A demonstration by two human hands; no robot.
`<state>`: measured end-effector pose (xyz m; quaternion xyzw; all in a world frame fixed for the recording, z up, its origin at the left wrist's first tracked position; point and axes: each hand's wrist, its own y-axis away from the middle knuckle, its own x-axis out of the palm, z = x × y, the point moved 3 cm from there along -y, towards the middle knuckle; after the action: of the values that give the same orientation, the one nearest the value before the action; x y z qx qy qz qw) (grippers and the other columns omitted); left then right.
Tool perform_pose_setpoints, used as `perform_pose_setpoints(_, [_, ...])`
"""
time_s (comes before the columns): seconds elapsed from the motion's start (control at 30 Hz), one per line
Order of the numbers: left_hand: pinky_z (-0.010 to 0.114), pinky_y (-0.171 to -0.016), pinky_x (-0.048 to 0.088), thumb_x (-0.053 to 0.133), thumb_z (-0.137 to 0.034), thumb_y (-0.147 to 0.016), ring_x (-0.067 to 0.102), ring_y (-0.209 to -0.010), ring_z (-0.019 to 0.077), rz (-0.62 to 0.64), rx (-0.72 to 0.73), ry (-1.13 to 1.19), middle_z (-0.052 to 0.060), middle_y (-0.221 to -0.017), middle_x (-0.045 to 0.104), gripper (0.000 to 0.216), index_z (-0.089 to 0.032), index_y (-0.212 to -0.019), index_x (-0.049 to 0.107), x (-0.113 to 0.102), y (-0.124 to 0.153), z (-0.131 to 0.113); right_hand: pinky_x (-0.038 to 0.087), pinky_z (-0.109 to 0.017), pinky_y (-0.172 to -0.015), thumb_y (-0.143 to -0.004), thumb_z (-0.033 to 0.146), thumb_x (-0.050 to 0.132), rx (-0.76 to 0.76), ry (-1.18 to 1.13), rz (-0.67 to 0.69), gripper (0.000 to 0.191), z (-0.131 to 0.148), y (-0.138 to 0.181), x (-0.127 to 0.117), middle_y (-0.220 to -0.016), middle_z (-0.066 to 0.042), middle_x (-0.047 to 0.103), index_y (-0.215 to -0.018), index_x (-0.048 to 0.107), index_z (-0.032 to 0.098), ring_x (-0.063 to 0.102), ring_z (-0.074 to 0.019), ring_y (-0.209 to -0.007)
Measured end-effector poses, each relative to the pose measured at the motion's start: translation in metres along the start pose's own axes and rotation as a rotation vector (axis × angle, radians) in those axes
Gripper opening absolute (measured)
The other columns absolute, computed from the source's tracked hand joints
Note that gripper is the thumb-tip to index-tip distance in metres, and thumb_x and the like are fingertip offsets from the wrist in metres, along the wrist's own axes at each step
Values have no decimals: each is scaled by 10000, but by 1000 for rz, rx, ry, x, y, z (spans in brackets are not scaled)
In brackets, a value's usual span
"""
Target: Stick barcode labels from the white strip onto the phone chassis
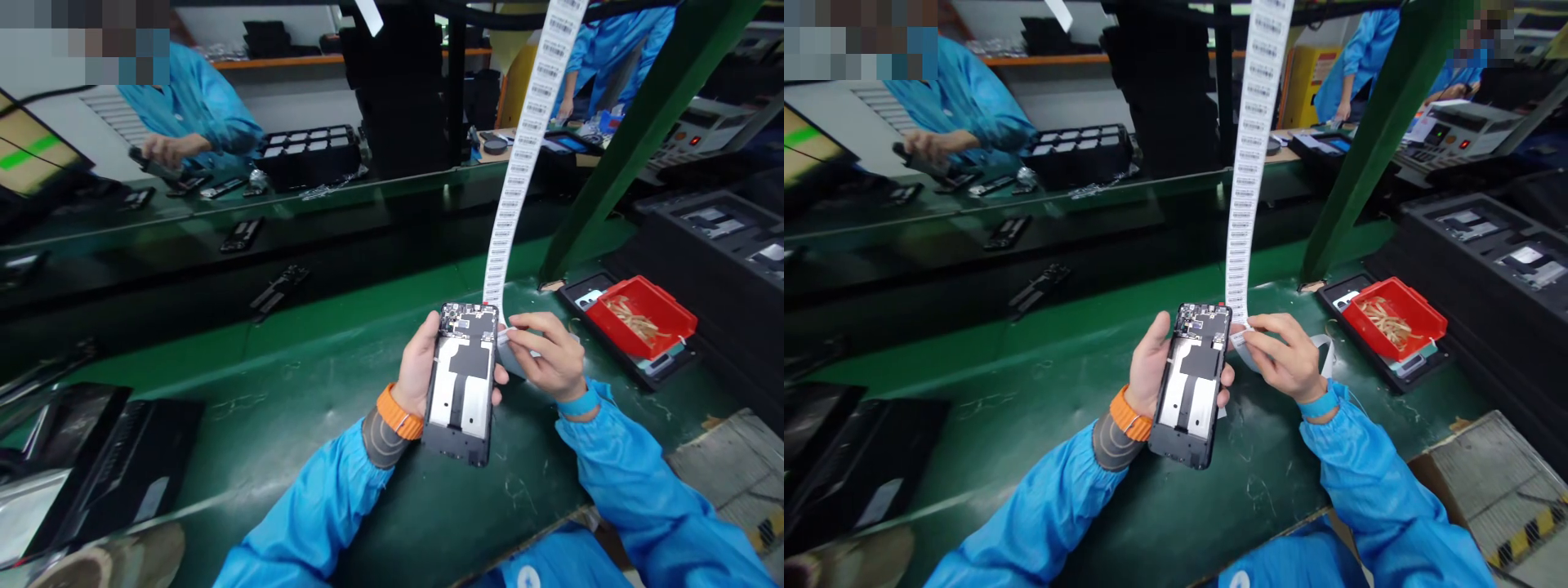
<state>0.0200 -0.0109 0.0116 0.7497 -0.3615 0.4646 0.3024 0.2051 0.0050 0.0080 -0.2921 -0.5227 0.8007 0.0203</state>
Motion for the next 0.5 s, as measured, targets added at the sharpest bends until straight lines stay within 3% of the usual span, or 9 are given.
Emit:
perform_pose_setpoints(0.13, [410,-692,521,304,-777,-856,708,-782,329,-3,31,25,185,-942,709,867,-118,-1386,499,1,-1,1,577,-439,-733,-841,96,638,-20,24,-43,269,2,-3,0,-988,-57,719,-1013,688,298,684,-244,-886])
perform_pose_setpoints(0.33, [432,-711,523,323,-767,-859,710,-799,345,14,8,22,206,-965,710,833,-103,-1304,559,-6,-1,1,570,-442,-744,-861,108,607,81,-120,79,251,-2,-8,1,-968,-72,718,-1049,673,261,681,-248,-886])
perform_pose_setpoints(0.5, [408,-708,532,407,-763,-838,716,-806,335,49,-4,26,201,-954,715,777,-112,-1209,616,-6,-1,3,569,-431,-734,-847,60,599,16,-128,62,281,-3,-7,0,-956,-67,718,-1032,677,258,679,-236,-869])
